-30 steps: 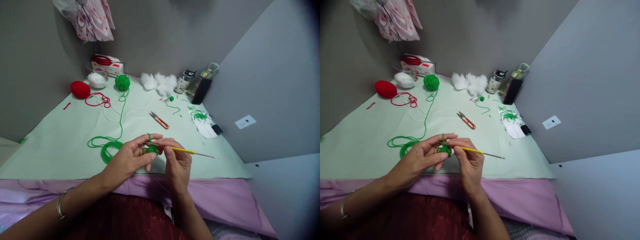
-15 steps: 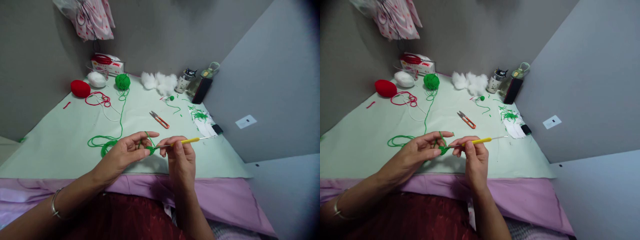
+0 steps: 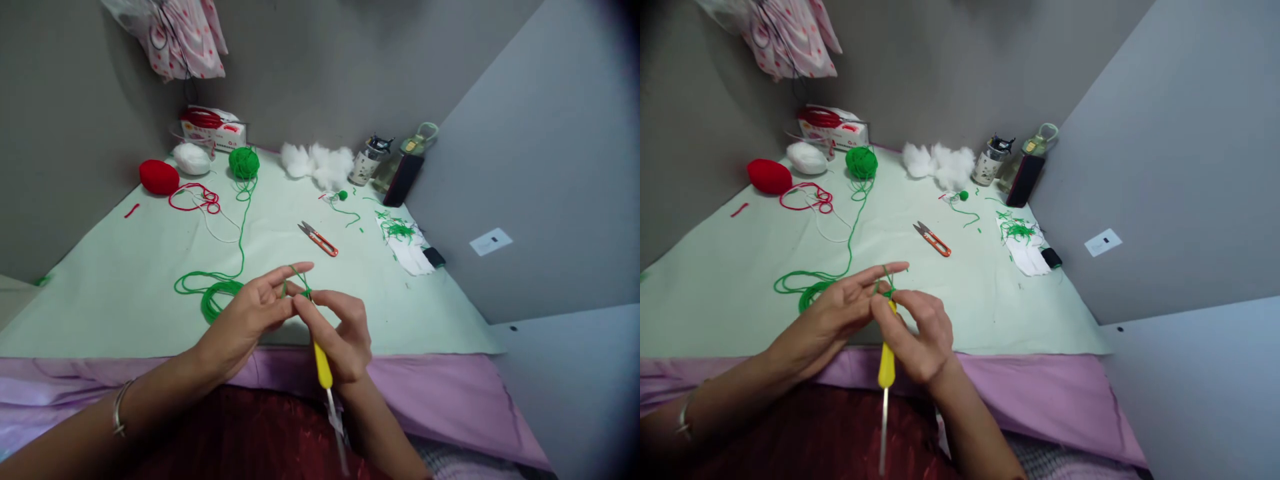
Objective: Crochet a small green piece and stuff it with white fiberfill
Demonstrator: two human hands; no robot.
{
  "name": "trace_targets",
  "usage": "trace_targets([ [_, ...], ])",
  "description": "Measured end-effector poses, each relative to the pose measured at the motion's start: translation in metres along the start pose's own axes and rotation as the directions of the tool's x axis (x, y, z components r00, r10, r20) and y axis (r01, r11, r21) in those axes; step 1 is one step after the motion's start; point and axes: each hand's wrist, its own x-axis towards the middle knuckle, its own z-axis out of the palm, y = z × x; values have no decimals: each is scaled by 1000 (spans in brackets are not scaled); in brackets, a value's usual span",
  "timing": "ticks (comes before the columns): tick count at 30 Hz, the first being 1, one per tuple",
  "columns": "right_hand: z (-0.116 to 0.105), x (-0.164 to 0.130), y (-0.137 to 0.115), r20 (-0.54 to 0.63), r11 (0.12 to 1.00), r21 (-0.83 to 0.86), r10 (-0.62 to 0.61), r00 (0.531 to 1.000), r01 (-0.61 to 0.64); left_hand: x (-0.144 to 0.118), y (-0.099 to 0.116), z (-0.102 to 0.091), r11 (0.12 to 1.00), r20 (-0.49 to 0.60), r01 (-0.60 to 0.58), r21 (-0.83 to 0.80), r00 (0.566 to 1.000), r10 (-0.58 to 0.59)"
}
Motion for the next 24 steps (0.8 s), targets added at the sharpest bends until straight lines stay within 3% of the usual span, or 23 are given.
trace_targets([
  [1, 0, 1, 1, -24, 998, 52, 22, 999, -21, 1, 1, -1, 996, 27, 61, -59, 998, -59],
  [3, 0, 5, 2, -76, 953, 264, 177, 981, -151, 3, 3, -4, 986, 55, 116, -123, 992, -110],
  [6, 1, 14, 5, -14, 725, 592, 446, 895, -352, 4, 5, -4, 988, 69, 66, -143, 996, -56],
  [8, 3, 17, 5, 51, 662, 640, 469, 882, -389, 4, 4, -1, 994, 94, 26, -109, 995, -16],
  [11, 6, 15, 3, 38, 761, 541, 403, 914, -358, 3, 0, 2, 997, 72, -67, -25, 995, 69],
  [14, 9, 8, 1, -43, 920, 325, 248, 968, -221, 4, -3, 3, 991, 6, -134, -16, 991, 134],
  [16, 10, 3, 2, -84, 989, 128, 80, 993, -69, 5, -2, 3, 993, -2, -86, -77, 996, 86],
  [18, 10, 2, 4, -110, 998, 57, 9, 994, -2, 6, 0, 1, 987, 40, 26, -159, 999, -20],
  [19, 9, 4, 5, -123, 994, 101, 45, 991, -33, 7, 2, 0, 978, 67, 79, -192, 995, -67],
  [21, 6, 8, 7, -131, 932, 314, 231, 964, -180, 8, 5, -3, 965, 95, 123, -233, 990, -103],
  [24, 5, 16, 8, -15, 716, 603, 452, 892, -352, 8, 6, -4, 978, 87, 67, -198, 995, -51],
])
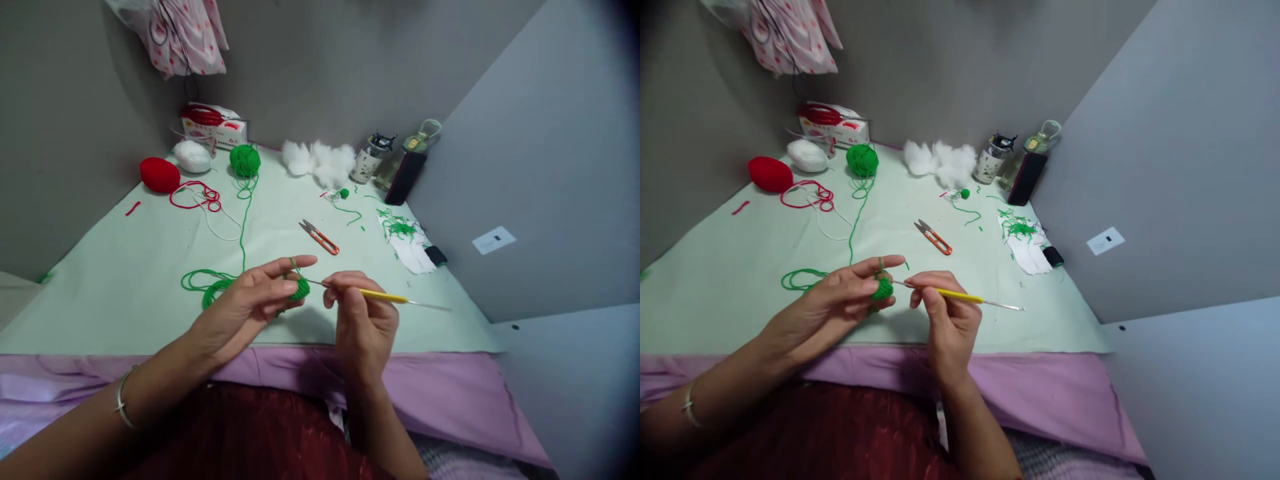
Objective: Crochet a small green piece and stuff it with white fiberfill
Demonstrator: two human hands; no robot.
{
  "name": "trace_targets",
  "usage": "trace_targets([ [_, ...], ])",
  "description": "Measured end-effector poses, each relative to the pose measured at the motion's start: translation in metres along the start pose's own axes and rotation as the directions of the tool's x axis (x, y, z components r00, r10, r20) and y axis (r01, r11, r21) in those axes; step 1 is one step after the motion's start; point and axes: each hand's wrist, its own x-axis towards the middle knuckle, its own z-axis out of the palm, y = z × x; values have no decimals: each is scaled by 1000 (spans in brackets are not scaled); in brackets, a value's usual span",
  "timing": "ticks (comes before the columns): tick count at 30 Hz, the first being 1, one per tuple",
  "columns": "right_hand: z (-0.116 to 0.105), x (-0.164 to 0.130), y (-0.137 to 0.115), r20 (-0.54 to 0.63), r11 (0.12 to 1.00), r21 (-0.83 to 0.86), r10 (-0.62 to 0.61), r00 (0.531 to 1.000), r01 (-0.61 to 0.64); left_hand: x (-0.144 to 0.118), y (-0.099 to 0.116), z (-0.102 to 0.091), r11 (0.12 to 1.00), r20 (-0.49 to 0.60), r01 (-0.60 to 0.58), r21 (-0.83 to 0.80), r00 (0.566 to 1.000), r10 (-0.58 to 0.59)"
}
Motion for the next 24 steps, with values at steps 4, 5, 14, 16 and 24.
trace_targets([
  [4, 3, 1, 1, 70, 997, 46, 60, 996, -63, -1, -4, 2, 991, 18, -53, 121, 999, 51],
  [5, 4, 0, 2, 70, 997, 37, 64, 996, -66, -2, -4, 2, 988, 12, -54, 142, 999, 52],
  [14, 0, 3, 1, 27, 931, 274, 242, 970, -239, 0, -2, -2, 998, 5, 28, 50, 1000, -28],
  [16, -1, 6, 0, 22, 904, 323, 290, 957, -281, 0, -2, -2, 999, 28, 33, 34, 999, -34],
  [24, 0, 1, -1, 83, 972, 105, 202, 976, -210, -4, -6, 1, 943, 83, -115, 312, 992, 93],
])
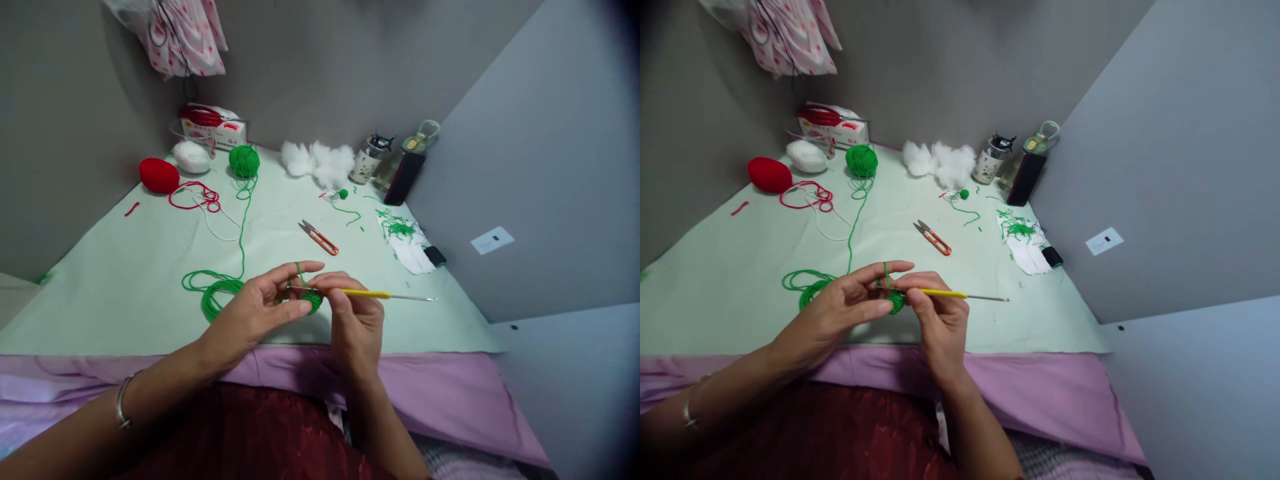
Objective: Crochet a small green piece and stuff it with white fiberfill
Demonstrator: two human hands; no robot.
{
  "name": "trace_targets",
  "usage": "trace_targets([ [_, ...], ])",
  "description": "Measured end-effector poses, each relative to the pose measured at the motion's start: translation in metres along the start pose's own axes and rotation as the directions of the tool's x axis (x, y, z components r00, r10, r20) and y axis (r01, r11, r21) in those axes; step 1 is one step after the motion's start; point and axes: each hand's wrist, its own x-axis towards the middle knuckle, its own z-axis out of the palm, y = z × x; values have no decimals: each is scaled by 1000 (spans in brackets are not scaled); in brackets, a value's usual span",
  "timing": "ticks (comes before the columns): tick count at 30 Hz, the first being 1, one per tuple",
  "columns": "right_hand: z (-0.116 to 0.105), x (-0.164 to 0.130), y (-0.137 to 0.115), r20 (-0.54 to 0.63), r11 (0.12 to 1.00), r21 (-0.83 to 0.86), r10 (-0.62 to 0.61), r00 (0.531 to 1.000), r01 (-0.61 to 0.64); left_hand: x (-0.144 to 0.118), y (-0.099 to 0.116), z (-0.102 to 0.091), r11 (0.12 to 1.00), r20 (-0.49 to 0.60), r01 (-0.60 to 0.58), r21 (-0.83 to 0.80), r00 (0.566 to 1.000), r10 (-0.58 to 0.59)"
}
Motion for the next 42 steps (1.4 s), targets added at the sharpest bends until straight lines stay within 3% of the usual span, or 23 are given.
trace_targets([
  [6, -3, 3, -2, -36, 985, 156, 74, 997, -68, 0, 1, -6, 993, -29, -37, 116, 999, 40],
  [10, -5, 5, -5, -17, 987, 150, 64, 998, -60, -2, 5, -5, 992, -75, -39, 123, 996, 49],
  [13, -5, 2, -8, -6, 998, 70, 1, 1000, 0, -4, 8, -2, 988, -114, -45, 148, 992, 62],
  [17, -4, -5, -13, -4, 968, -195, -160, 987, 156, -5, 11, 1, 977, -172, -75, 197, 979, 110],
  [20, -5, -9, -13, 92, 883, -339, -312, 946, 324, -4, 10, 2, 966, -185, -96, 241, 972, 143],
  [23, -7, -13, -7, 219, 747, -457, -433, 875, 484, -4, 6, 4, 968, -208, -113, 224, 965, 161],
  [26, -8, -16, -1, 345, 522, -613, -498, 795, 593, -4, 2, 6, 996, -218, -73, 46, 973, 82],
  [28, -8, -16, 2, 357, 470, -638, -520, 776, 610, -3, 1, 6, 989, -160, 26, -146, 986, -49],
  [29, -7, -15, 2, 323, 512, -620, -525, 787, 595, -2, 0, 6, 970, -123, 80, -229, 986, -110],
  [31, -6, -12, 0, 174, 687, -527, -489, 855, 500, -1, 1, 3, 936, -77, 140, -323, 982, -174],
  [33, -4, -7, -2, 4, 868, -344, -379, 925, 357, 0, 3, 2, 933, -80, 119, -339, 985, -154],
  [35, -2, -3, -4, -73, 962, -144, -242, 967, 230, 1, 5, 2, 945, -78, 82, -315, 991, -111],
  [38, 1, 0, -4, -43, 988, -51, -147, 988, 145, 0, 4, 5, 967, -59, 59, -249, 995, -76],
  [42, 4, -6, 1, -3, 946, -251, -213, 977, 205, 0, -2, 9, 987, -124, -14, -158, 992, -6],
])
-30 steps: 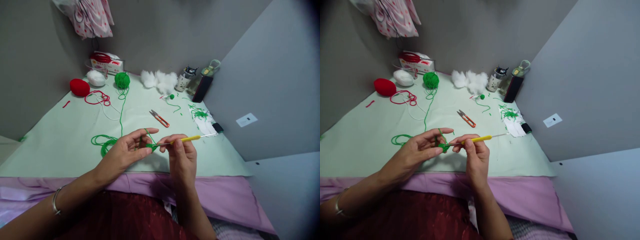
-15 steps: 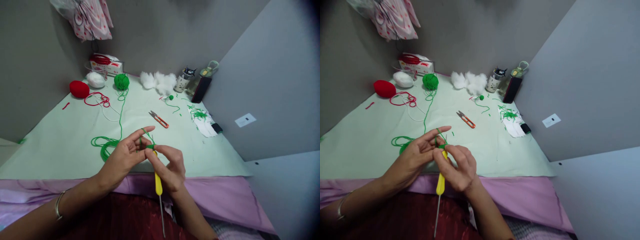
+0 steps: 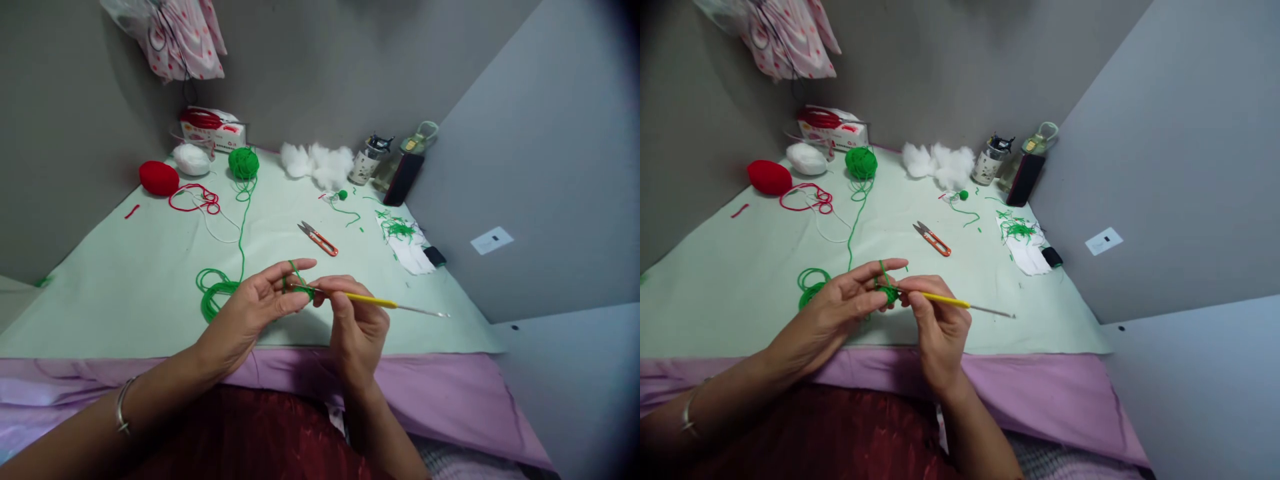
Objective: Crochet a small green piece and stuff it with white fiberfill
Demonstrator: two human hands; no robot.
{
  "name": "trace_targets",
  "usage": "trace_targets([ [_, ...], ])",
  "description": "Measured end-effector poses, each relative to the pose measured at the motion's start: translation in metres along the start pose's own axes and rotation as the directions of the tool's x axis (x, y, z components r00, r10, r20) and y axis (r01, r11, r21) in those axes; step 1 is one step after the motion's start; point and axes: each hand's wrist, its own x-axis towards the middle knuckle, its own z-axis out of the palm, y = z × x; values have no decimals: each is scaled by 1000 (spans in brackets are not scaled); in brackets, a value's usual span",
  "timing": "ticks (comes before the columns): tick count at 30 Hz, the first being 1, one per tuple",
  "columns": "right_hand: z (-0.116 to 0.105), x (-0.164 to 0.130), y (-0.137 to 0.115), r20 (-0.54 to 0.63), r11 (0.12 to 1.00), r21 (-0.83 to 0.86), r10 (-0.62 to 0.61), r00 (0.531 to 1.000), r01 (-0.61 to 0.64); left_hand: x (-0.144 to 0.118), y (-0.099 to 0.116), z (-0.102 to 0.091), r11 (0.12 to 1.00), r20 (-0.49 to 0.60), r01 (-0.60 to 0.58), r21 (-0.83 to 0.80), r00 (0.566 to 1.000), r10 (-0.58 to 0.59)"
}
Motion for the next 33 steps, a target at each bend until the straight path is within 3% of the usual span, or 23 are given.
trace_targets([
  [2, 0, -5, 2, 19, 969, -188, -158, 987, 159, 1, -2, 0, 1000, -23, -12, -9, 1000, 12],
  [4, 0, -9, 3, 57, 895, -323, -306, 950, 308, 2, -2, 0, 995, -3, 58, -77, 998, -58],
  [6, -2, -8, 3, 50, 889, -316, -334, 941, 332, 5, 0, -2, 976, 33, 145, -160, 989, -141],
  [9, -4, -1, 0, -73, 986, -91, -146, 987, 139, 7, 3, -4, 968, 15, 133, -212, 991, -133],
  [12, -3, 5, -2, -83, 991, 130, 48, 995, -37, 5, 4, -4, 992, -4, 51, -115, 999, -52],
  [18, -3, 6, 3, -26, 973, 169, 166, 986, -160, 2, 1, -4, 994, 54, -32, 101, 998, 27],
  [22, -5, 9, 5, 7, 914, 325, 254, 967, -242, 2, 3, -9, 986, 36, -60, 157, 998, 55],
  [25, -7, 10, 0, 28, 914, 323, 249, 968, -244, 1, 5, -11, 977, 13, -65, 204, 998, 64],
  [28, -10, 7, -6, 19, 976, 158, 149, 989, -150, -2, 7, -9, 948, -14, -95, 304, 994, 104],
  [30, -11, 3, -9, 44, 1000, -27, 4, 999, -3, -4, 7, -8, 906, -44, -139, 400, 984, 170],
  [33, -10, -5, -7, 157, 904, -310, -258, 953, 296, -5, 4, -6, 894, -75, -166, 415, 974, 216],
])
